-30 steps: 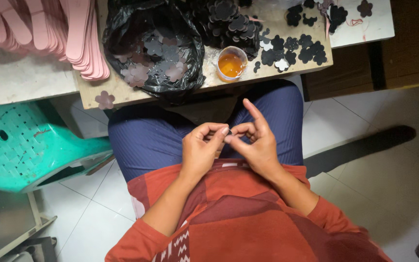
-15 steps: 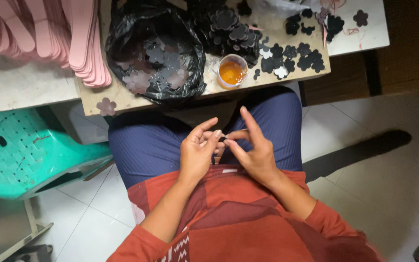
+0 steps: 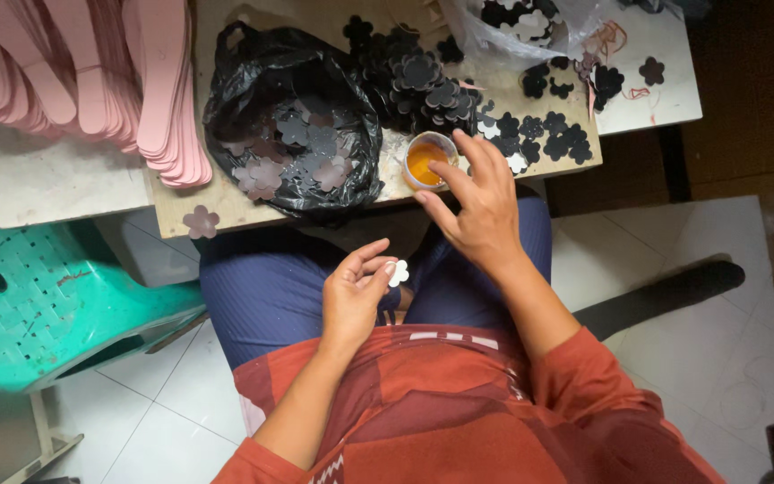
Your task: The person repeatedly picks up small black and white flower-shaped pieces from a black bag and the table, aligns them, and presses them together by hand. The assembled pieces are placed on the table. The person handles the pieces one at a time throughout the clip.
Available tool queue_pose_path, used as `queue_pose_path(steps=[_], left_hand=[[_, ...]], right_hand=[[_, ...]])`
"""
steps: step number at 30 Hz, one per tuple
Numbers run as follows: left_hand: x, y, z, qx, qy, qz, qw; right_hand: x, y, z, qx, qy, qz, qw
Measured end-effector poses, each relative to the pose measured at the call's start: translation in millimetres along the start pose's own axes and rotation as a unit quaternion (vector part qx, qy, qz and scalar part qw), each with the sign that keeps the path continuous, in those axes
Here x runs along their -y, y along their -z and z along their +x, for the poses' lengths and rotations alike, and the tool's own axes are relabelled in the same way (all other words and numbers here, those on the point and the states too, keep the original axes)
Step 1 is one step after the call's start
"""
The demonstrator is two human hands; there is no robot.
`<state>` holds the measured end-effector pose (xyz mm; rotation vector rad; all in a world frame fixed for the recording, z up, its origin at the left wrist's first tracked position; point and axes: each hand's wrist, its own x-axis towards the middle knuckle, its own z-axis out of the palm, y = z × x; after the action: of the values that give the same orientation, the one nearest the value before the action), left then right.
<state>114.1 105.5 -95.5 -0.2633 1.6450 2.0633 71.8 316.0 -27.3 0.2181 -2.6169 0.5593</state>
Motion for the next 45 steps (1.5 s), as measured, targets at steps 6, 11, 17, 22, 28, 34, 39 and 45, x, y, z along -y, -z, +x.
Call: queue_pose_path(steps=[6, 11, 17, 22, 28, 34, 39, 45], left_hand=[[-3, 2, 7, -0.002, -0.033, -0.075, 0.997], [-3, 3, 15, -0.003, -0.047, -0.102, 0.994], [-4, 4, 13, 0.0, -0.027, -0.117, 0.993], [-4, 6, 13, -0.011, -0.039, -0.086, 0.995], [0, 7, 11, -0.028, -0.047, -0.051, 0.997], [-3, 4, 5, -0.031, -0.045, -0.087, 0.995], [-8, 5, -1, -0.013, -0.038, -0.118, 0.992], [-9, 2, -8, 0.008, -0.046, -0.122, 0.991]], right_hand=[[-8, -16, 16, 0.031, 0.015, -0.041, 0.999], [-10, -21, 18, 0.032, 0.02, -0.037, 0.999], [-11, -23, 18, 0.035, 0.022, -0.037, 0.998], [-8, -13, 9, 0.011, -0.002, -0.022, 1.0], [0, -5, -3, 0.011, -0.014, -0.004, 1.0], [14, 8, -13, 0.025, -0.003, 0.017, 1.0], [46, 25, -38, 0.052, -0.027, 0.134, 0.989], [70, 19, -59, 0.073, 0.002, 0.145, 0.987]])
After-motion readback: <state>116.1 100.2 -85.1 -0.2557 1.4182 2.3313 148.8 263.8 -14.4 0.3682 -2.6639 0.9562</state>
